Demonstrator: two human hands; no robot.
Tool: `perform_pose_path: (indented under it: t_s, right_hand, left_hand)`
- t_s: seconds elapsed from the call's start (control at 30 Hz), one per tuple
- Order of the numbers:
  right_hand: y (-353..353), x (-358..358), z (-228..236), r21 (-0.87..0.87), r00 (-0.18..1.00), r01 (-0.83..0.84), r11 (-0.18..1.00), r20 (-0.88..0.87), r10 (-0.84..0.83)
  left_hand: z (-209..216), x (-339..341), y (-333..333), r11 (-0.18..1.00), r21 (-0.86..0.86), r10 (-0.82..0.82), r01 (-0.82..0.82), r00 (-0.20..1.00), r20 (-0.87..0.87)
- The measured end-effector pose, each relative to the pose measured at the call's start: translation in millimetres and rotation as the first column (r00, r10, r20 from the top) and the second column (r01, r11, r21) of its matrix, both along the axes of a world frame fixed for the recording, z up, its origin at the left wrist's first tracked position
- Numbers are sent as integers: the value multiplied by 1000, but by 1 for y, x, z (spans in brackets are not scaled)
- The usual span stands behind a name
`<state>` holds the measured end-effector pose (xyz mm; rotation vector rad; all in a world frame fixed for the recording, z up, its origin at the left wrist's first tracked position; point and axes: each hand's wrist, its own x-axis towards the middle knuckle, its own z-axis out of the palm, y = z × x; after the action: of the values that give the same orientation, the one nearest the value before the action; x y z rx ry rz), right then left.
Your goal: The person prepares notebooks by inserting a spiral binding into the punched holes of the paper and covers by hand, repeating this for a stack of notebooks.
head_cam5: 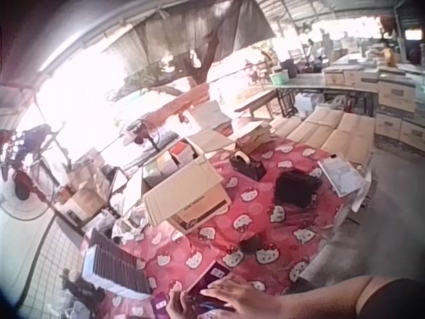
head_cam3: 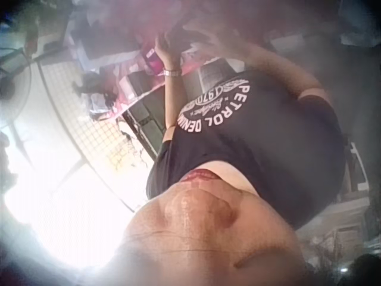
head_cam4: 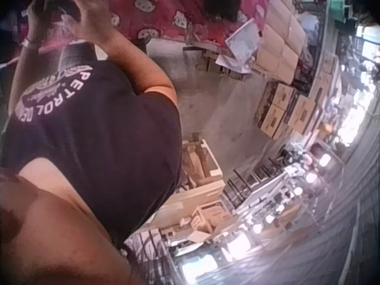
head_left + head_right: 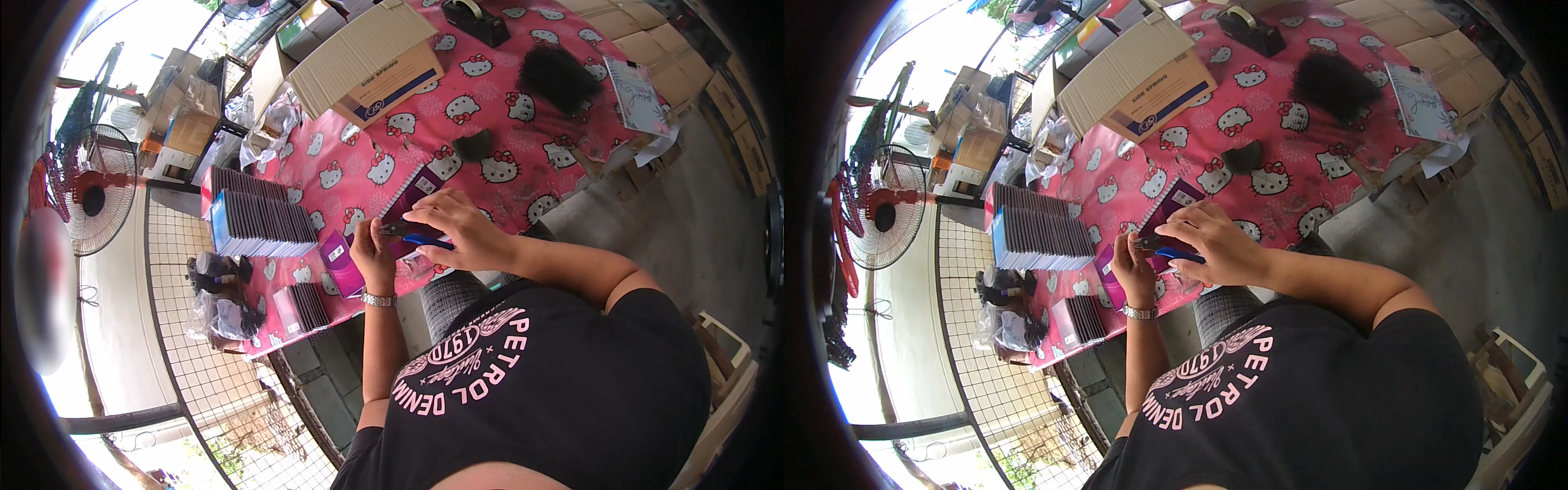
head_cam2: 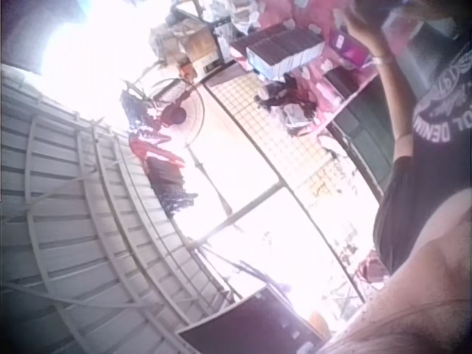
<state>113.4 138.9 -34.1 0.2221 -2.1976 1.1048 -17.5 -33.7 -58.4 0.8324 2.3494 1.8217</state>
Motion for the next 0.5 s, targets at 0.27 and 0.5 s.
perform_pose_path:
  t_s: [0.27,0.5]
  right_hand:
    - [-7,-1,0,107,996,88,990,15,-90]
    - [-18,-3,4,271,985,165,948,-1,-172]
  left_hand:
    - [-16,-7,-11,997,-68,-48,45,998,-43]
    - [-25,-4,-8,995,96,-17,23,998,-63]
